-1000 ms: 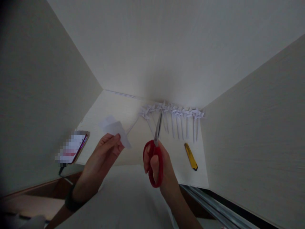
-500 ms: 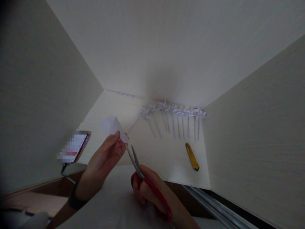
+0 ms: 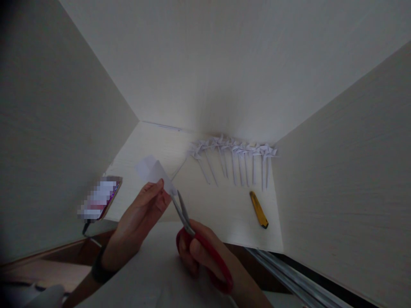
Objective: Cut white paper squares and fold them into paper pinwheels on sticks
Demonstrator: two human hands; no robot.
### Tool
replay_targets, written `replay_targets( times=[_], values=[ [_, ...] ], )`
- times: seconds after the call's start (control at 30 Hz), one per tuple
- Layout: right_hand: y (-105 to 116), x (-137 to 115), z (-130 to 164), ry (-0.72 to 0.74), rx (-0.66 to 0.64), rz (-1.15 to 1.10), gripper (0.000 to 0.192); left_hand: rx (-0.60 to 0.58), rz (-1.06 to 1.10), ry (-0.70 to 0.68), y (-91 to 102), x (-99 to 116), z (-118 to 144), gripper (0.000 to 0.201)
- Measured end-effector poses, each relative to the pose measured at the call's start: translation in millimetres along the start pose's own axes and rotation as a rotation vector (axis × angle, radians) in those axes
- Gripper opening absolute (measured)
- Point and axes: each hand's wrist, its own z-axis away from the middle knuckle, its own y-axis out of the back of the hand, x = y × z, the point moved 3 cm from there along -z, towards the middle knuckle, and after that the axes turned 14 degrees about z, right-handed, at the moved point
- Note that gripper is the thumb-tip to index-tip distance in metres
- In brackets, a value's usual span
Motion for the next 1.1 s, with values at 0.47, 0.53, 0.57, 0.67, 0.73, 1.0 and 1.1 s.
replay_targets(
  times=[0.47,0.53,0.57,0.67,0.73,1.0,1.1],
  values=[
    [2.5,7.3,5.7,-0.011,0.014,0.01,0.041,0.016,0.057,0.004,-6.4,0.9,3.5,0.026],
    [2.5,7.4,5.9,-0.026,0.003,0.009,0.042,0.009,0.059,0.003,-6.4,1.1,2.8,0.025],
    [2.5,7.2,5.9,-0.032,-0.006,0.007,0.043,0.0,0.059,0.001,-6.6,1.3,2.4,0.024],
    [2.6,5.3,5.8,-0.029,-0.008,0.002,0.044,-0.03,0.024,0.002,-6.5,1.7,1.9,0.022],
    [2.9,3.2,5.8,-0.015,0.009,0.001,0.042,-0.043,-0.029,-0.002,-5.6,1.6,2.2,0.021],
    [-0.4,1.2,4.5,-0.011,0.02,-0.073,0.039,-0.07,-0.224,-0.147,-6.1,1.2,6.7,0.021],
    [-1.7,8.0,3.0,-0.011,0.031,-0.119,0.043,-0.137,-0.298,-0.113,-7.0,-0.4,6.2,0.018]
  ],
)
